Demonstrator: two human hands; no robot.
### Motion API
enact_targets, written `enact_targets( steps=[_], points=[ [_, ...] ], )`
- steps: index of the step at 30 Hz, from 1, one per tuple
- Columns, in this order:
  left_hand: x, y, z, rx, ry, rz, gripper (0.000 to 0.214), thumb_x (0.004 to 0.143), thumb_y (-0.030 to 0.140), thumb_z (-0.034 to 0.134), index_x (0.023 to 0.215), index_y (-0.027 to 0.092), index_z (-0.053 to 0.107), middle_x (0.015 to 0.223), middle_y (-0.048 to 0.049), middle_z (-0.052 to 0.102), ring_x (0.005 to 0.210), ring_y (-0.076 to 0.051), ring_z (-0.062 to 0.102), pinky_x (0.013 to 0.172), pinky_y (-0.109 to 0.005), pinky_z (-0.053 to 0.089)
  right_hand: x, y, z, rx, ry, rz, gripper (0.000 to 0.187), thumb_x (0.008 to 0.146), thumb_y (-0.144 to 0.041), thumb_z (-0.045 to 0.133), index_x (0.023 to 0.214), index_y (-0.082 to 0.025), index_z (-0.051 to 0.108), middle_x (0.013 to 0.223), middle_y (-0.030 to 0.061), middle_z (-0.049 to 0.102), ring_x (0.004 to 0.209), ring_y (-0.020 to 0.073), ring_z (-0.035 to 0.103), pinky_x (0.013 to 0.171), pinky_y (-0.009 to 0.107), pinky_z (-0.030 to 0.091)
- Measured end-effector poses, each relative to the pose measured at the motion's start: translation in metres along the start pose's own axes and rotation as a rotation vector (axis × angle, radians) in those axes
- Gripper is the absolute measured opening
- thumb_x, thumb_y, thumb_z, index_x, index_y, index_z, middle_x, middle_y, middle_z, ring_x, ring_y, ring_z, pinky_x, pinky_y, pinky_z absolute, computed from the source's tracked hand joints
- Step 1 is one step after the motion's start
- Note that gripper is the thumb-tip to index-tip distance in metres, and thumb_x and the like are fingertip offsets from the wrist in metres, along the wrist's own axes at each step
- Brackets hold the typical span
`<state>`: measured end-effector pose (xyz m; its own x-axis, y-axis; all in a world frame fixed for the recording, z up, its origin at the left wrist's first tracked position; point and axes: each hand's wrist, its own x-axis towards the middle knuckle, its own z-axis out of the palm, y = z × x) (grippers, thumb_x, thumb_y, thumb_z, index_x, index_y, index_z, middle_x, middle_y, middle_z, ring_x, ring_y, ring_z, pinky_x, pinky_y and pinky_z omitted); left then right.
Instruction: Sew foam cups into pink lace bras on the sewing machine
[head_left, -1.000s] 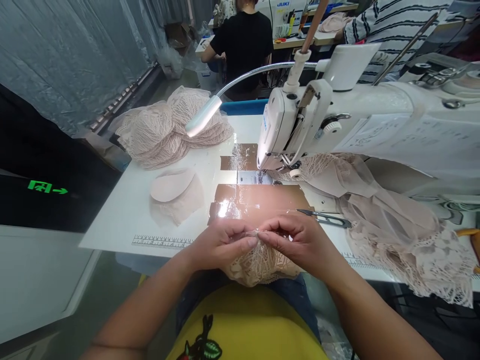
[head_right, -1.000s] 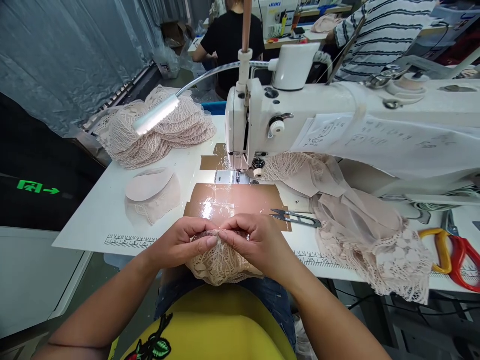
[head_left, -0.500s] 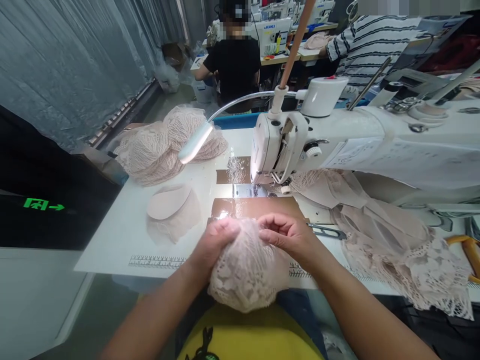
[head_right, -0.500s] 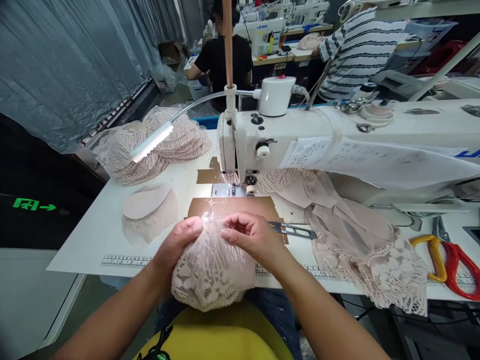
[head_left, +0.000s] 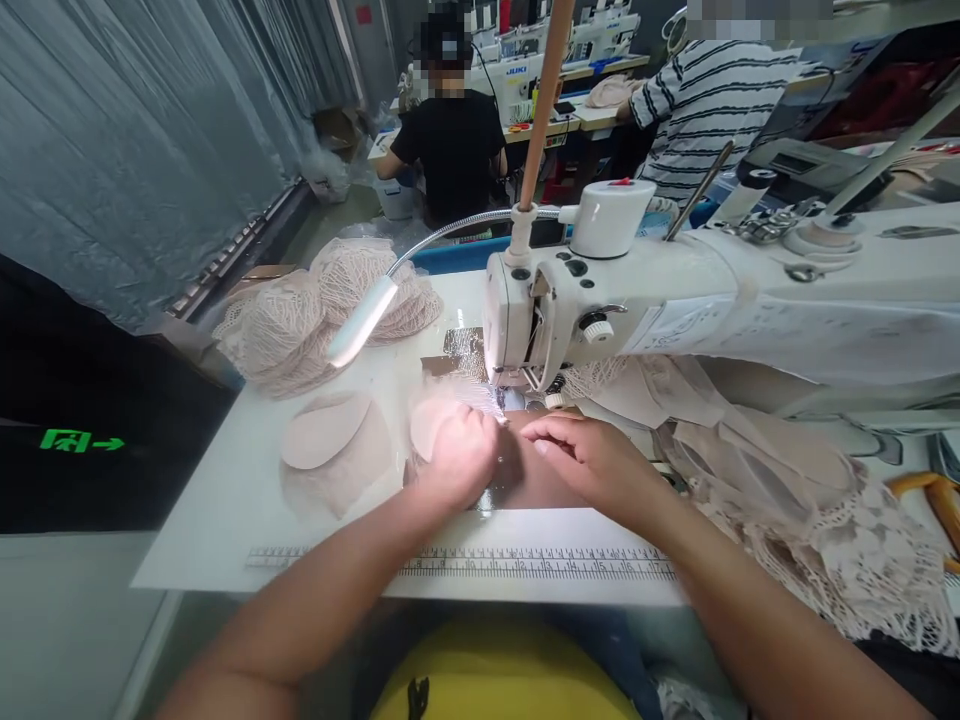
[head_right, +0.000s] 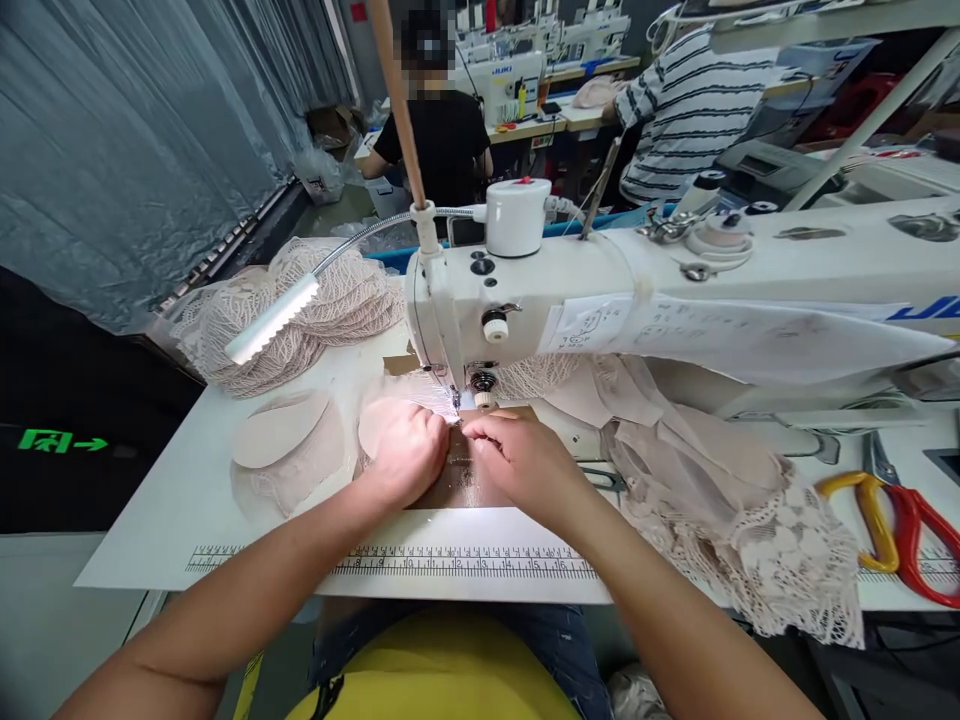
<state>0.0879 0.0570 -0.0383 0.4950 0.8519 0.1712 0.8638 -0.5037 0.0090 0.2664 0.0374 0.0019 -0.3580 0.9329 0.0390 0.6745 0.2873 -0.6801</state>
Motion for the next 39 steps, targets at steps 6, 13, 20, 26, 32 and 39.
enact_targets(
  steps=[6, 13, 20, 26, 32, 39],
  points=[
    [-0.010, 0.020, -0.007, -0.046, -0.061, 0.105, 0.025, 0.090, 0.022, 0.044, 0.069, 0.015, 0.057, 0.070, -0.0104, 0.059, 0.067, -0.023, 0.055, 0.061, -0.037, 0.046, 0.010, 0.009, 0.030, -0.301, -0.066, -0.053, 0.026, 0.081, -0.004, 0.043, 0.079, -0.017, 0.066, 0.087, 0.0053, 0.064, 0.079, 0.0164, 0.055, 0.068, 0.026, 0.038],
    [-0.010, -0.012, -0.019, -0.448, -0.024, 0.188, 0.028, 0.095, 0.020, 0.038, 0.087, 0.014, 0.064, 0.094, -0.0092, 0.068, 0.084, -0.017, 0.063, 0.074, -0.029, 0.051, 0.007, 0.016, 0.046, -0.549, 0.014, -0.147, 0.023, 0.082, -0.002, 0.048, 0.084, -0.016, 0.066, 0.086, 0.0049, 0.061, 0.078, 0.0163, 0.049, 0.063, 0.028, 0.034],
    [0.007, -0.027, 0.006, -0.301, 0.122, 0.303, 0.027, 0.091, 0.015, 0.041, 0.103, 0.009, 0.065, 0.111, -0.0178, 0.067, 0.094, -0.024, 0.065, 0.077, -0.037, 0.051, 0.018, 0.014, 0.051, -0.612, 0.037, -0.063, 0.034, 0.083, -0.001, 0.045, 0.103, -0.019, 0.067, 0.089, 0.0055, 0.062, 0.072, 0.0162, 0.049, 0.061, 0.029, 0.034],
    [0.016, -0.037, 0.011, -0.300, 0.098, 0.318, 0.032, 0.092, 0.018, 0.038, 0.105, 0.010, 0.067, 0.115, -0.0160, 0.066, 0.095, -0.024, 0.063, 0.079, -0.040, 0.052, 0.023, 0.010, 0.049, -0.613, 0.030, -0.008, 0.041, 0.083, -0.003, 0.041, 0.111, -0.021, 0.065, 0.085, 0.0074, 0.061, 0.071, 0.0178, 0.051, 0.054, 0.031, 0.031],
    [0.013, -0.043, 0.018, -0.343, 0.099, 0.296, 0.032, 0.093, 0.022, 0.042, 0.112, 0.011, 0.065, 0.121, -0.0130, 0.064, 0.095, -0.024, 0.062, 0.080, -0.040, 0.052, 0.021, 0.011, 0.051, -0.628, 0.041, -0.028, 0.041, 0.082, -0.002, 0.041, 0.109, -0.019, 0.065, 0.085, 0.0084, 0.061, 0.068, 0.0170, 0.049, 0.054, 0.030, 0.029],
    [0.017, -0.050, 0.023, -0.334, 0.061, 0.231, 0.034, 0.091, 0.022, 0.045, 0.120, 0.011, 0.061, 0.126, -0.0126, 0.061, 0.107, -0.026, 0.057, 0.090, -0.043, 0.048, 0.019, 0.015, 0.053, -0.621, 0.028, -0.044, 0.044, 0.084, -0.001, 0.040, 0.117, -0.019, 0.062, 0.086, 0.0069, 0.060, 0.064, 0.0155, 0.046, 0.054, 0.029, 0.027]
  ],
)
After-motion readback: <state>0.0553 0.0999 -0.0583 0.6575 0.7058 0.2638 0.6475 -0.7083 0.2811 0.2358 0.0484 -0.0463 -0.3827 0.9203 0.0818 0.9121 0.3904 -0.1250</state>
